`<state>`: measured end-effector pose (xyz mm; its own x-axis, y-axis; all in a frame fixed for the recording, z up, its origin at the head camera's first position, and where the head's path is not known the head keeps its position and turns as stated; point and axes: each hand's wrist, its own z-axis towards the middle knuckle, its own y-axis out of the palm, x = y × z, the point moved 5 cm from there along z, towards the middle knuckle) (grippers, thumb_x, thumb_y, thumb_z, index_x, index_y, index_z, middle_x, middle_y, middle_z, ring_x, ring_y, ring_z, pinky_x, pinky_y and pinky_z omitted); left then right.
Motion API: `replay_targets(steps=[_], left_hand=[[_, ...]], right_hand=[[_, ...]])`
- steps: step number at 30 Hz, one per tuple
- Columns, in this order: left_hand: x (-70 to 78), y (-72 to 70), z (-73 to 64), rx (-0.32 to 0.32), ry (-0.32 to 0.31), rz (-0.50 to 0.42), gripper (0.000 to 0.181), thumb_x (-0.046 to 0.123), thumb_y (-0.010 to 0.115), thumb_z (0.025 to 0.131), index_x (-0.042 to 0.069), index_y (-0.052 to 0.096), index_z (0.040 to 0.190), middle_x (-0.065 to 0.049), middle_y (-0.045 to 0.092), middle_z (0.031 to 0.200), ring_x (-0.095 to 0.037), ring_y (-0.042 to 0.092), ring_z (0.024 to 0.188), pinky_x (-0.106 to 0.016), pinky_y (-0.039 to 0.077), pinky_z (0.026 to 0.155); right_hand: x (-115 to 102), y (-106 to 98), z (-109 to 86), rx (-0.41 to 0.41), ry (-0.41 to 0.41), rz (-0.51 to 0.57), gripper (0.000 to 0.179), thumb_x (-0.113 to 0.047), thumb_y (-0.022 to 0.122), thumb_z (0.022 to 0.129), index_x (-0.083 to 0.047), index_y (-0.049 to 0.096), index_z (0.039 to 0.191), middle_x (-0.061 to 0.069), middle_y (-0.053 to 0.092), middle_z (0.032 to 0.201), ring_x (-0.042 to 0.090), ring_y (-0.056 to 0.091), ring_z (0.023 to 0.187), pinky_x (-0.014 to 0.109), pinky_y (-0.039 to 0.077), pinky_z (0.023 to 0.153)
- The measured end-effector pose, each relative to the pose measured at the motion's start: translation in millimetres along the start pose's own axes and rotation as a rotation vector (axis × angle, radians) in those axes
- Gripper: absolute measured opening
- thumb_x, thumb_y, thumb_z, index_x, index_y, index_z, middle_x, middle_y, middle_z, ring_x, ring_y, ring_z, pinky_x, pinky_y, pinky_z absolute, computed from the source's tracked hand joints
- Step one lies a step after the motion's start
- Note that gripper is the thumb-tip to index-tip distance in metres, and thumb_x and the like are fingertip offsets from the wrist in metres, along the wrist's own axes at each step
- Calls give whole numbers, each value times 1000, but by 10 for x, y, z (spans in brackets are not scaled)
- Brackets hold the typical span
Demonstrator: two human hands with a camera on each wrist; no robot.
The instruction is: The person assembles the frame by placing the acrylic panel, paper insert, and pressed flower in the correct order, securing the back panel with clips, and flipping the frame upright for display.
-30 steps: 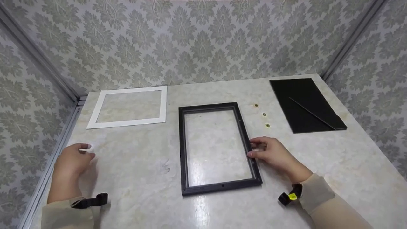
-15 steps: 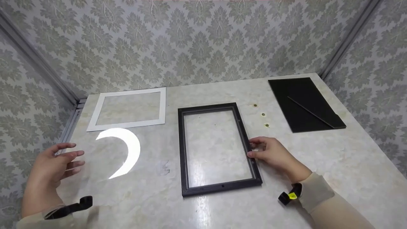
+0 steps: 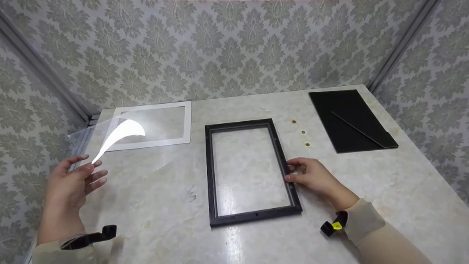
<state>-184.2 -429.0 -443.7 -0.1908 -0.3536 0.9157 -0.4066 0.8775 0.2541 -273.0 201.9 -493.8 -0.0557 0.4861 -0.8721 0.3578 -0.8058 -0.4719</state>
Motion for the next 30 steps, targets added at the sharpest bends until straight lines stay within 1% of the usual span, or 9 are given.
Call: replay_targets(steps=[3,5,12,14,18,21,25,27,30], left_hand=[[-54,110,25,-42,13,-6,35,-2,58,114,22,49,138,5,85,98,-16,85,81,-29,72,73],[-92,176,45,-88,28,-28,38,-1,59,114,24,48,140,4,86,99,-16,85,82,-29,72,73],[-272,443,93,-294,58,-130,56,-2,59,114,35,46,154,0,85,112,-18,86,91,-29,72,78],[-315,538,98,-352,69,-142,63,-4,57,115,37,41,159,0,82,119,-18,86,95,-29,72,80],[-373,713,88,-427,96,-146,77,-9,52,114,41,29,169,1,73,129,-18,84,98,-28,72,81],[-404,827,69,-464,111,-142,92,-12,50,113,44,15,176,1,69,132,-18,84,98,-29,72,81],[-451,942,39,-491,115,-110,108,-16,49,111,49,-3,179,2,66,134,-17,83,99,-31,72,82],[-481,980,26,-490,111,-86,110,-16,50,110,50,-4,179,2,64,135,-17,83,99,-32,73,82],[-536,1029,7,-478,104,-52,107,-17,52,109,49,1,176,1,64,137,-16,84,98,-32,73,82]], right_hand=[[1,-3,-4,0,-2,11,61,-12,87,99,13,63,149,25,75,127,8,69,90,16,55,75],[0,-1,-4,-1,1,14,61,-12,87,98,13,63,149,24,75,126,7,68,90,16,55,74],[-3,-1,29,5,16,-6,60,-14,88,97,10,66,147,18,74,121,6,66,88,16,52,72],[1,-10,34,5,18,-9,59,-14,88,97,10,66,147,17,74,121,5,65,88,16,53,73],[8,-27,37,2,25,-8,59,-14,88,97,9,66,147,18,74,122,6,67,91,16,53,75],[12,-34,38,-1,27,-8,59,-13,87,98,10,65,148,18,74,123,6,68,93,16,55,75],[16,-33,37,-1,27,1,60,-12,87,98,10,64,149,18,74,123,7,70,94,16,56,77],[20,-25,32,-2,24,5,59,-11,87,98,11,64,148,17,74,122,6,70,94,16,56,77],[31,-10,19,-4,20,10,59,-11,87,97,11,64,147,16,73,121,5,69,91,16,55,76]])
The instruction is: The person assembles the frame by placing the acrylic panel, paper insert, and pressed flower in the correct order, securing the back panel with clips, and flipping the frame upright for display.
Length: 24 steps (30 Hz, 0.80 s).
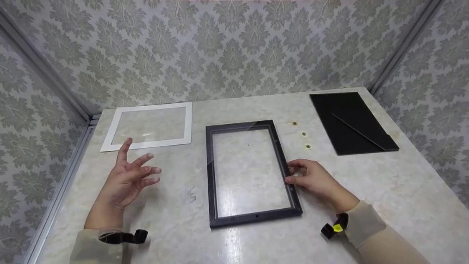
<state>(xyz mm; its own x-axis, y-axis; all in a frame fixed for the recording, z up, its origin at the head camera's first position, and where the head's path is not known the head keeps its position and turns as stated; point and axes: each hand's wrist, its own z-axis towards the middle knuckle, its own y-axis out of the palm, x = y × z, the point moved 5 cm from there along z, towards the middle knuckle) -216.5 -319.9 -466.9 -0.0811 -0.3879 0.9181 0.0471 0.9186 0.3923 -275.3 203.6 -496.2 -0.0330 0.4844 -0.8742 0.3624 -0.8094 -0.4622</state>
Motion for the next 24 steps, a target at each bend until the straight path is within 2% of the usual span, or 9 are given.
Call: replay_targets(steps=[8,15,19,24], left_hand=[[-146,230,10,51,-51,30,102,-17,57,107,46,5,166,-1,60,137,-19,86,94,-33,73,82],[-246,528,26,133,-40,14,100,-18,59,106,47,7,160,-1,56,135,-17,84,95,-39,74,85],[-307,696,15,148,-28,-3,102,-19,59,105,47,4,160,-6,49,143,-16,81,99,-42,74,86],[-393,891,-24,168,-18,-23,102,-19,60,103,45,4,161,-6,49,139,-17,79,100,-45,74,86]], right_hand=[[30,31,-34,2,7,0,58,-12,87,98,10,65,147,15,73,119,4,66,87,16,52,73],[5,28,-22,4,5,-18,60,-14,88,99,9,64,149,17,74,122,10,66,94,17,52,75],[-14,21,-17,3,-3,-15,60,-15,88,98,8,64,149,17,74,122,11,68,97,16,54,78],[-15,1,-6,7,-15,-22,59,-15,88,98,8,65,148,17,75,122,10,67,96,16,54,80]])
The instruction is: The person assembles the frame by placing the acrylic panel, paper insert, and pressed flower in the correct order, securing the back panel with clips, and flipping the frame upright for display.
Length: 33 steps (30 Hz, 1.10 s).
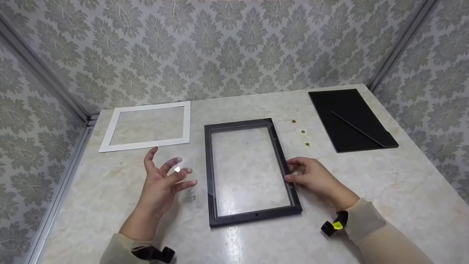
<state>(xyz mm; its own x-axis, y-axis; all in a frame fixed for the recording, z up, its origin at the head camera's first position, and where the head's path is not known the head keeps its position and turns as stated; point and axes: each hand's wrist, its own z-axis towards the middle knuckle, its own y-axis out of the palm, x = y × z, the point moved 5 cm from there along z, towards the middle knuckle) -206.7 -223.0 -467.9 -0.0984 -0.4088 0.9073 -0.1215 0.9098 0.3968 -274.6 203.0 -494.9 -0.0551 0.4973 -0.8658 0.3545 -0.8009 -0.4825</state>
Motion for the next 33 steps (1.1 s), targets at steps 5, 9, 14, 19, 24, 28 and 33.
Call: replay_targets(steps=[5,9,14,19,24,28,33], left_hand=[[-112,169,-109,59,-8,-25,105,-20,59,102,40,0,164,-6,50,136,-18,79,99,-45,74,85],[-206,303,-207,85,-13,-18,107,-18,61,102,37,-5,166,-10,47,140,-21,77,103,-47,74,86],[-270,417,-291,90,6,-20,107,-18,61,102,35,-8,165,-10,44,144,-22,77,108,-50,73,91],[-322,461,-304,103,-6,-24,108,-20,68,100,28,-5,164,-11,48,146,-18,78,108,-46,72,94],[-344,425,-278,128,-20,45,107,-16,76,97,17,1,164,-14,53,149,-16,79,106,-36,71,95],[-347,370,-256,173,-37,56,84,-5,71,105,8,11,163,-16,56,146,-17,79,103,-36,71,97],[-341,234,-213,249,-68,24,54,10,59,115,3,28,159,-16,65,138,-17,81,93,-35,72,93]], right_hand=[[7,0,2,4,2,-5,59,-15,88,98,9,65,147,18,75,122,10,67,96,16,54,82],[12,6,4,-7,17,9,60,-14,87,99,10,64,148,18,74,123,9,68,95,16,55,79],[2,0,3,-16,16,1,60,-15,87,99,9,64,149,19,74,125,10,69,97,16,56,80],[-5,-9,-2,-20,12,-3,61,-16,87,100,9,64,150,19,75,126,11,70,99,16,56,81],[-1,-1,-1,-19,16,9,62,-16,88,99,9,63,150,19,74,125,10,70,98,16,56,79],[4,-6,-1,-21,8,3,61,-15,87,99,9,64,149,20,75,125,10,70,96,16,56,80],[13,-2,0,-21,0,9,59,-13,87,98,10,64,148,20,75,124,9,70,93,16,57,78]])
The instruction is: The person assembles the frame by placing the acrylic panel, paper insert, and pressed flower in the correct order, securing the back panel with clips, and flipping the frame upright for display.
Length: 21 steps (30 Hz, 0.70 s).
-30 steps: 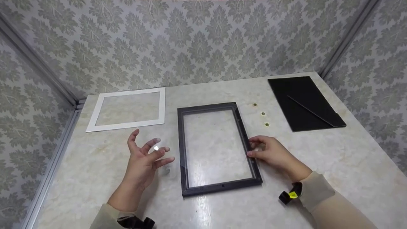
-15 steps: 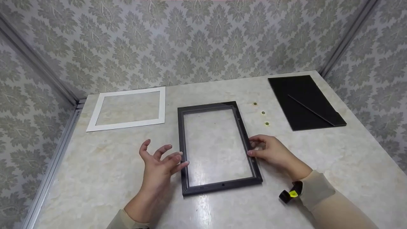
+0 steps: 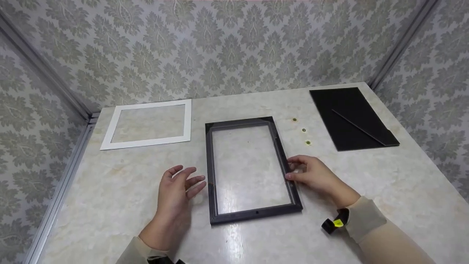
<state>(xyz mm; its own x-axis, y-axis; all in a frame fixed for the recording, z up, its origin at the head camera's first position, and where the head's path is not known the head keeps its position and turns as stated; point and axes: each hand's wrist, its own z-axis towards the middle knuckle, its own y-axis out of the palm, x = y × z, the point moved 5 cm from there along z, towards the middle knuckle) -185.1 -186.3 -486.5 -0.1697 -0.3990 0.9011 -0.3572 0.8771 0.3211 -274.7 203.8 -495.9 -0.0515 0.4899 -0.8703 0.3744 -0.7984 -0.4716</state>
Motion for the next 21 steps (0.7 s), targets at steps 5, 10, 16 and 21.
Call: replay_targets(steps=[5,10,16,21], left_hand=[[33,-73,66,-11,-20,0,59,5,60,113,5,26,162,-10,70,122,-15,80,85,-31,72,89],[44,-42,54,-129,-60,63,74,-5,57,107,9,25,172,-5,63,109,-17,81,89,-30,71,89],[-4,42,-6,-231,-128,160,75,-3,57,104,11,33,174,-7,61,113,-24,85,98,-31,71,89],[-27,55,-27,-261,-149,201,65,3,60,108,6,42,170,-14,68,120,-24,85,96,-30,71,88]], right_hand=[[-10,-9,-5,-1,4,-2,59,-13,87,99,10,64,148,20,75,122,8,70,88,20,59,72],[-18,18,-26,-4,37,58,60,-10,85,100,10,61,150,19,71,121,9,71,82,25,64,65],[-35,29,-36,-7,59,96,61,-8,84,100,11,59,152,16,69,120,10,72,81,26,66,65],[-13,28,-32,-15,68,97,61,-9,83,101,10,58,153,16,69,120,11,73,82,27,67,65]])
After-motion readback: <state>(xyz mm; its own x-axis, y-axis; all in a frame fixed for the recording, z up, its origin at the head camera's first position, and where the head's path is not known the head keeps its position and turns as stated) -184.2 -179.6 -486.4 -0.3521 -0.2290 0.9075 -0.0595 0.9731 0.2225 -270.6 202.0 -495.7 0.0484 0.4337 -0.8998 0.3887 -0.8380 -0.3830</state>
